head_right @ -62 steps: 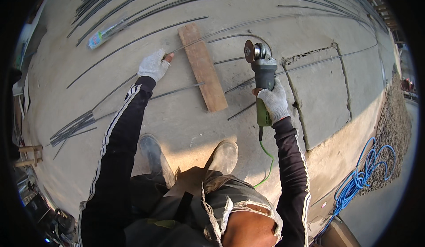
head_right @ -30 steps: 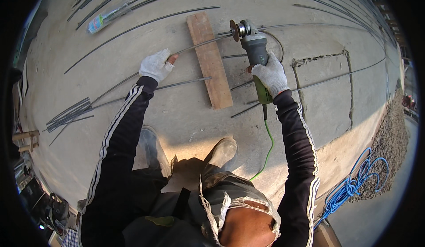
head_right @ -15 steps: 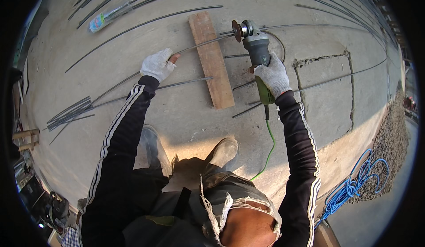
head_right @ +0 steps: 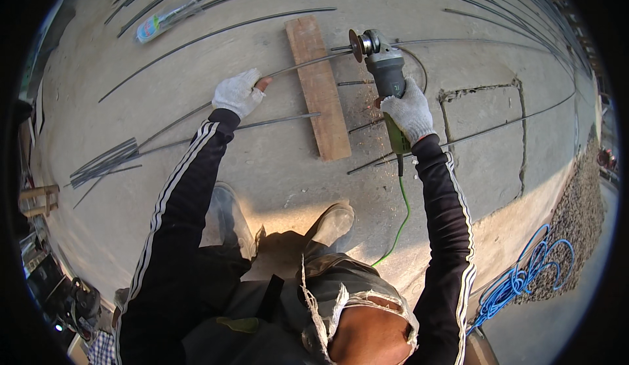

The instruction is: The person uses an angle grinder to cut long metal rods into shorter pieces. They place the rods on a wooden block, cut them, and then stack the cut pieces on the floor.

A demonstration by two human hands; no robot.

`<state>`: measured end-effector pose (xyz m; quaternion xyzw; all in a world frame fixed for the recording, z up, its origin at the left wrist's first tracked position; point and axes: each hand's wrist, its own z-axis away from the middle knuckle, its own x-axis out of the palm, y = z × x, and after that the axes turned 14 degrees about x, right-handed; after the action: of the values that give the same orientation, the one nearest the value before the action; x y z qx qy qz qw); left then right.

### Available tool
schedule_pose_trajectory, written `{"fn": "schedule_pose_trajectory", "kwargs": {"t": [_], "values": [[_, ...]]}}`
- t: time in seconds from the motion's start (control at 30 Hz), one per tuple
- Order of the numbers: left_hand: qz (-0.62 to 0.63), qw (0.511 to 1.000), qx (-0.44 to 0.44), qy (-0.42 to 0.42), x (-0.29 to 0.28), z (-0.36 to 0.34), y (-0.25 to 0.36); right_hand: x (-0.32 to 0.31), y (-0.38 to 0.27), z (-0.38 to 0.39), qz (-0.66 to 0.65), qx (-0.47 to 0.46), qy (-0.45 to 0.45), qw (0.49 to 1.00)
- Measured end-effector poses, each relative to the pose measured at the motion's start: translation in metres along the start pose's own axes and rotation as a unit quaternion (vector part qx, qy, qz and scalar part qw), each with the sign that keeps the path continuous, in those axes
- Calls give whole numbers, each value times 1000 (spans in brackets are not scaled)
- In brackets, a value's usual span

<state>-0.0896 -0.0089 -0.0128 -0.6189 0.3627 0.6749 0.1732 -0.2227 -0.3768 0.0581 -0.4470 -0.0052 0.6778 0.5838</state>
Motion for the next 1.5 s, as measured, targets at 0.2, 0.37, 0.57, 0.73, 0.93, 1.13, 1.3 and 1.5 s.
{"fn": "schedule_pose_trajectory", "kwargs": {"t": [0.2,0.37,0.57,0.73,0.93,1.13,1.3,1.5], "values": [[-5,1000,4,18,-1,0,1,3,8,-6,18,-24,20,999],[7,1000,-6,-2,1,-1,-1,1,1,2,39,-22,17,999],[8,998,16,64,10,1,-5,1,-15,7,70,7,33,997],[18,999,11,50,9,0,-5,1,-13,3,82,-11,44,996],[31,999,-9,9,-1,-1,-1,1,-10,3,67,-11,35,997],[29,999,-7,13,0,-1,-3,-2,-11,4,77,-7,36,996],[25,998,17,57,6,0,-5,-2,-10,6,84,-13,36,996],[28,998,13,54,5,0,-4,-1,-17,7,83,-11,33,996]]}}
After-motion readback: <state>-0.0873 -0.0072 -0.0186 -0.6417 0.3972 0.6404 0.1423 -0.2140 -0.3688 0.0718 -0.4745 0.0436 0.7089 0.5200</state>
